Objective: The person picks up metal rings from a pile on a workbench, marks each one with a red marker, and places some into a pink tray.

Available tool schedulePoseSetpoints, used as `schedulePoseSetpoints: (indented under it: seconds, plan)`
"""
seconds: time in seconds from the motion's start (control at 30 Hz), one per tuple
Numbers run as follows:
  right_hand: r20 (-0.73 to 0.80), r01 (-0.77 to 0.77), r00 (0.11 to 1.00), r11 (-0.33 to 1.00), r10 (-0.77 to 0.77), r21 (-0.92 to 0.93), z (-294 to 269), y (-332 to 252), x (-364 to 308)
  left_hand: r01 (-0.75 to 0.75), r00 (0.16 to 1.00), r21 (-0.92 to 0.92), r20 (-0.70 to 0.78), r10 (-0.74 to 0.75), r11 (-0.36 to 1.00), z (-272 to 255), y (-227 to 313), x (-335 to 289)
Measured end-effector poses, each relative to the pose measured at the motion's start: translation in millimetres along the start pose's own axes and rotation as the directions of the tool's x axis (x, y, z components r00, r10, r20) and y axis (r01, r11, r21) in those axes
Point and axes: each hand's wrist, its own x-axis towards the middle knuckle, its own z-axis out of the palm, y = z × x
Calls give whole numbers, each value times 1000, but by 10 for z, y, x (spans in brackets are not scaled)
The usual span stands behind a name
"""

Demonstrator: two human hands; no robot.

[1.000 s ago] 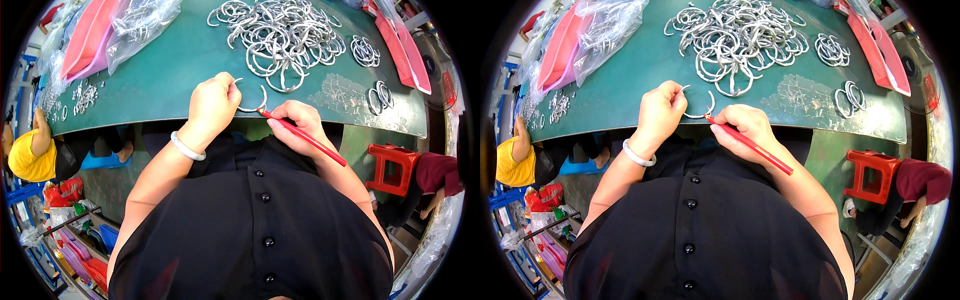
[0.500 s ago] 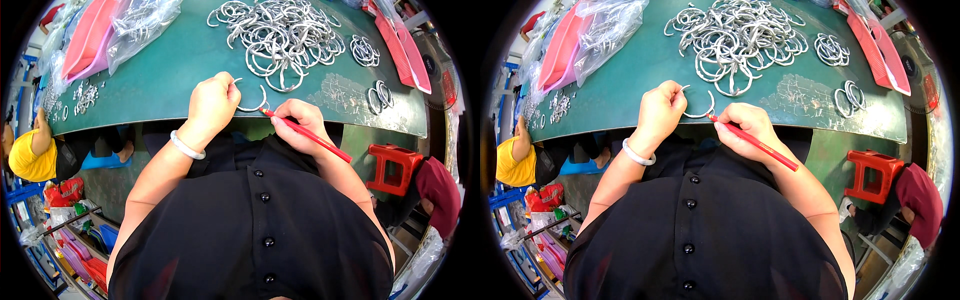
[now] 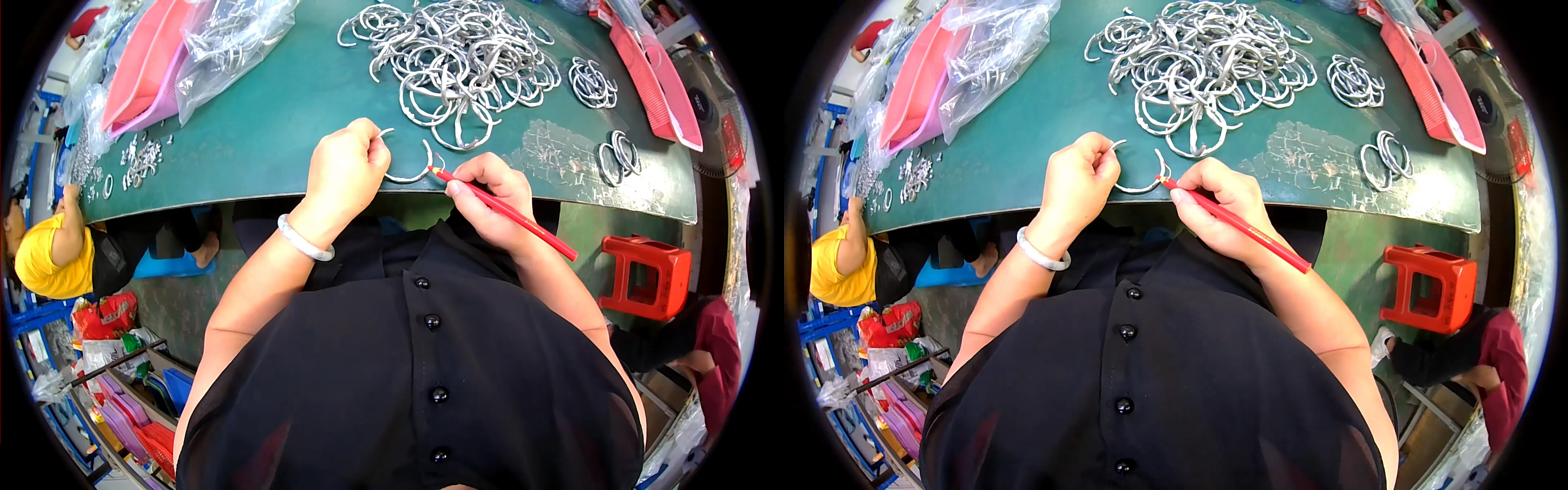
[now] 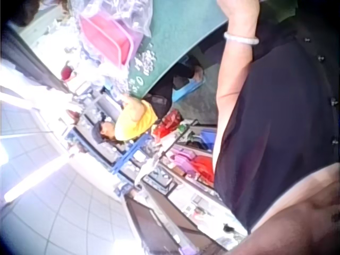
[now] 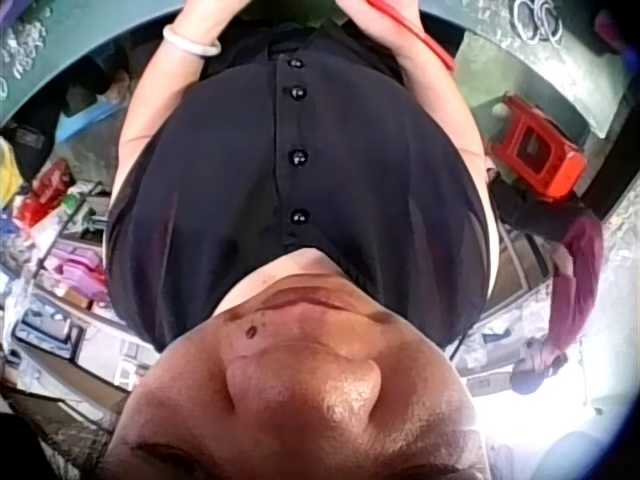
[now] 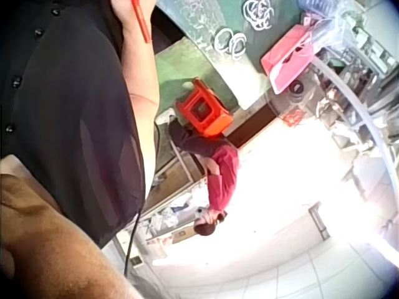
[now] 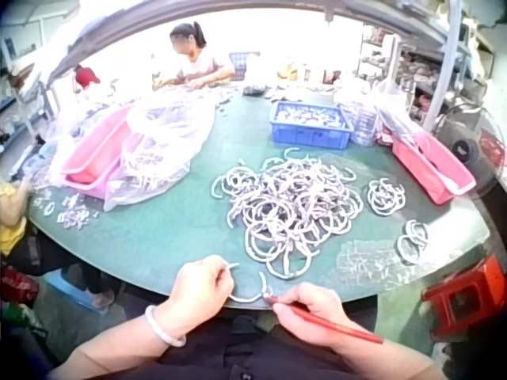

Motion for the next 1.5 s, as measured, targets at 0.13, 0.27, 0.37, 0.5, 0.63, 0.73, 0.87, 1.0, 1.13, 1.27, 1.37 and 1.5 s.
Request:
schedulePoseSetpoints:
  seconds: [0.13,0.27,0.37,0.5,0.63,0.73,0.87,1.0,1.13,1.27,1.37,1.5]
  plan:
    - [-53,-7,998,955,24,298,-7,23,-4,100,995,-262,46,-92,960,-36,-37,-21]
    - [-85,46,996,892,-9,449,-55,75,-16,75,995,-547,-20,-102,834,-110,-44,-27]
    - [-65,14,998,898,17,440,-69,79,-17,236,963,-901,168,-209,364,-154,-99,31]
    - [-74,12,997,903,22,430,-53,75,-19,333,930,-943,330,-164,-12,-201,-94,79]
    - [-53,17,999,907,6,422,-61,105,-17,348,925,-927,363,-109,-139,-220,-83,79]
    - [-47,19,999,911,1,411,-65,98,-16,375,915,-902,397,-74,-213,-232,-64,78]
    - [-40,15,999,913,1,407,-63,82,-7,427,896,-856,444,7,-291,-241,-52,72]
    - [-36,-2,999,915,18,404,-69,66,-5,467,875,-819,482,42,-333,-253,-35,86]
    - [-15,3,1000,913,4,407,-78,75,-2,489,860,-804,508,34,-337,-251,-17,95]
    - [-18,4,1000,905,4,426,-108,92,-14,514,844,-788,535,34,-338,-226,36,124]
    - [-27,-54,997,882,75,467,-116,83,-45,559,823,-815,567,-15,-156,-208,187,241]
    - [23,85,995,943,-97,321,-122,43,32,442,890,-709,422,-171,549,-199,450,600]
